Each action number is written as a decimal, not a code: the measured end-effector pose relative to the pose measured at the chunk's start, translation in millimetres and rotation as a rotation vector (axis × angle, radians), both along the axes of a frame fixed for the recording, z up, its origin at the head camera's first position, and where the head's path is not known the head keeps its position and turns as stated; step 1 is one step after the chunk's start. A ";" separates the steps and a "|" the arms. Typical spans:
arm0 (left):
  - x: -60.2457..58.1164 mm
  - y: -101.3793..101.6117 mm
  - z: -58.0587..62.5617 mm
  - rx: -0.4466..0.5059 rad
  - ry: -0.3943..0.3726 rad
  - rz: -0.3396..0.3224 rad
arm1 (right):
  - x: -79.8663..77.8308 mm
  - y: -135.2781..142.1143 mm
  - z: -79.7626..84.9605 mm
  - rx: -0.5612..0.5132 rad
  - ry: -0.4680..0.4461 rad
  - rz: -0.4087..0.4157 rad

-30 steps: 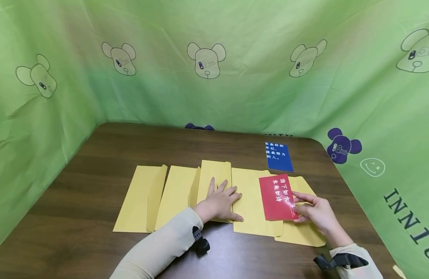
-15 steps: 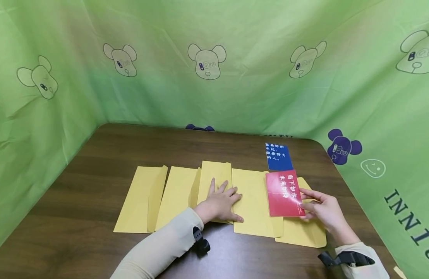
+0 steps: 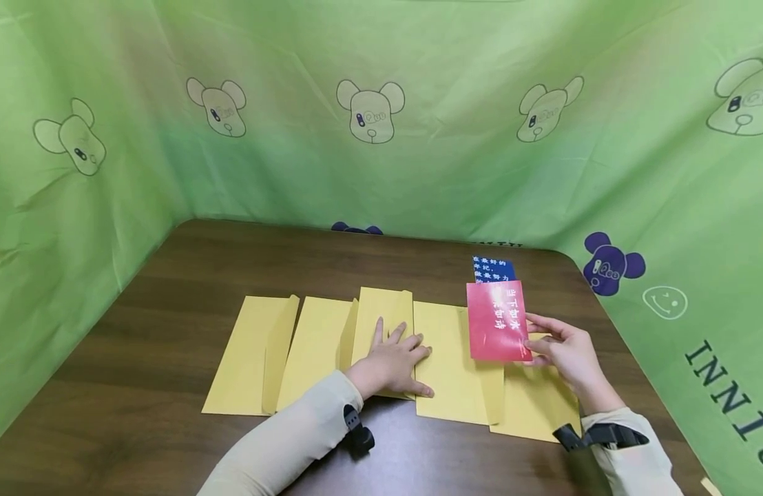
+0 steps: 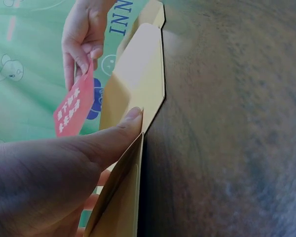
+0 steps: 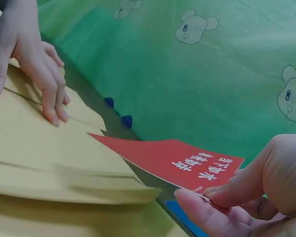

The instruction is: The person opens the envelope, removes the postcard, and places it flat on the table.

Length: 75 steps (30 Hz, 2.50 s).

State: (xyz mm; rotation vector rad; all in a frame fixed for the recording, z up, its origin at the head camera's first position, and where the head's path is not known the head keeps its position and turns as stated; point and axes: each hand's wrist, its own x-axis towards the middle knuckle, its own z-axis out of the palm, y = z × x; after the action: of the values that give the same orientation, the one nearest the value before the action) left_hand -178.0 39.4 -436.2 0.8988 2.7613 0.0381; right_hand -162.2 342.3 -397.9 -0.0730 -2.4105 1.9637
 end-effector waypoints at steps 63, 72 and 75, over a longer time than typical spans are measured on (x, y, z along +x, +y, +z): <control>4.2 -0.5 8.3 0.017 -0.014 -0.003 | -150.1 -50.7 -38.2 0.014 -0.138 -0.114; 5.7 1.0 6.7 0.024 0.018 -0.021 | -154.0 -58.9 -42.8 0.199 -0.139 -0.159; 5.0 1.6 5.2 0.037 0.061 -0.035 | -155.1 -62.8 -41.1 0.289 -0.117 -0.175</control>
State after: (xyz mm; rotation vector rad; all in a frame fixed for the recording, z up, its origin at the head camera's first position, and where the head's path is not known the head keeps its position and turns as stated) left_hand -173.0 40.9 -431.0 0.9738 2.8087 0.0561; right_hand -317.3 279.5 -439.0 -0.3866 -2.6296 1.5643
